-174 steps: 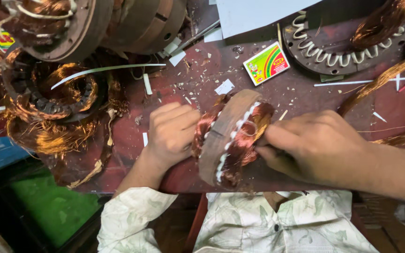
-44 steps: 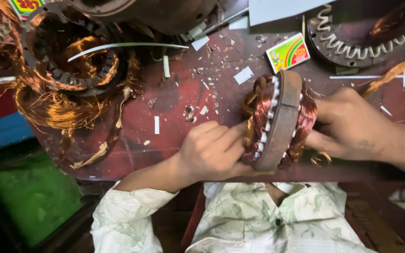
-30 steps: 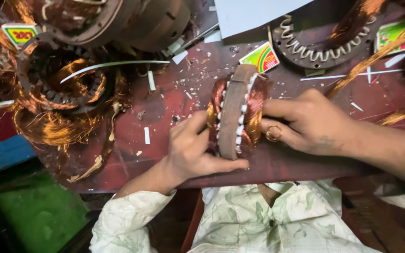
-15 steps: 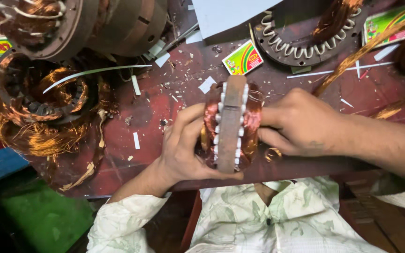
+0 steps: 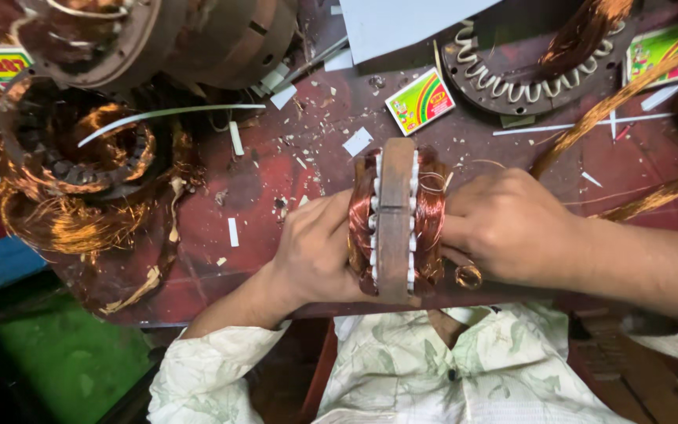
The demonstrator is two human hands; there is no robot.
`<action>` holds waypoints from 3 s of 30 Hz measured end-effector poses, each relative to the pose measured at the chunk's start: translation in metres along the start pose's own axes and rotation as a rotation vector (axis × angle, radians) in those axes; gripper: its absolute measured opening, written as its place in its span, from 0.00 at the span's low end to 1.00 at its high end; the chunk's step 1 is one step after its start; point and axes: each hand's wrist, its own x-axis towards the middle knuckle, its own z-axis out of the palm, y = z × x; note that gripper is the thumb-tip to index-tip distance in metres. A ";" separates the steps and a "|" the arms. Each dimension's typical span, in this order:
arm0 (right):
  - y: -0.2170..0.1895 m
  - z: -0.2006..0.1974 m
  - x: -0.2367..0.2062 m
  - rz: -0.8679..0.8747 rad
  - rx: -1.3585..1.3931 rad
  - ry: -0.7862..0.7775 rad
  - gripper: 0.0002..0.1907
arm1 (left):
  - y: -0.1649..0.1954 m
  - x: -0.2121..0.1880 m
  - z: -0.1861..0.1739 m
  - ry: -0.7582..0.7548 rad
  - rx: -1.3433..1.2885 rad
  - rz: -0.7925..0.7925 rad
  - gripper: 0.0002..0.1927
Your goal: The person winds copper wire by hand around a circular stator core, inserting small white insulating spacers between layers. The hands rotate the stator and guide the wire into the slots, repeating the winding and spacing process throughout the clip.
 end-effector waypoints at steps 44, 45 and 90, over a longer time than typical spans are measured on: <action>-0.002 -0.027 0.009 -0.066 -0.392 -0.049 0.11 | -0.022 0.014 -0.026 -0.149 -0.052 0.049 0.30; 0.001 -0.028 0.010 -0.048 -0.383 -0.071 0.10 | -0.023 0.014 -0.027 -0.142 -0.072 0.047 0.31; -0.008 -0.020 0.021 -0.034 -0.242 -0.002 0.24 | -0.035 0.014 -0.033 -0.157 -0.198 0.139 0.39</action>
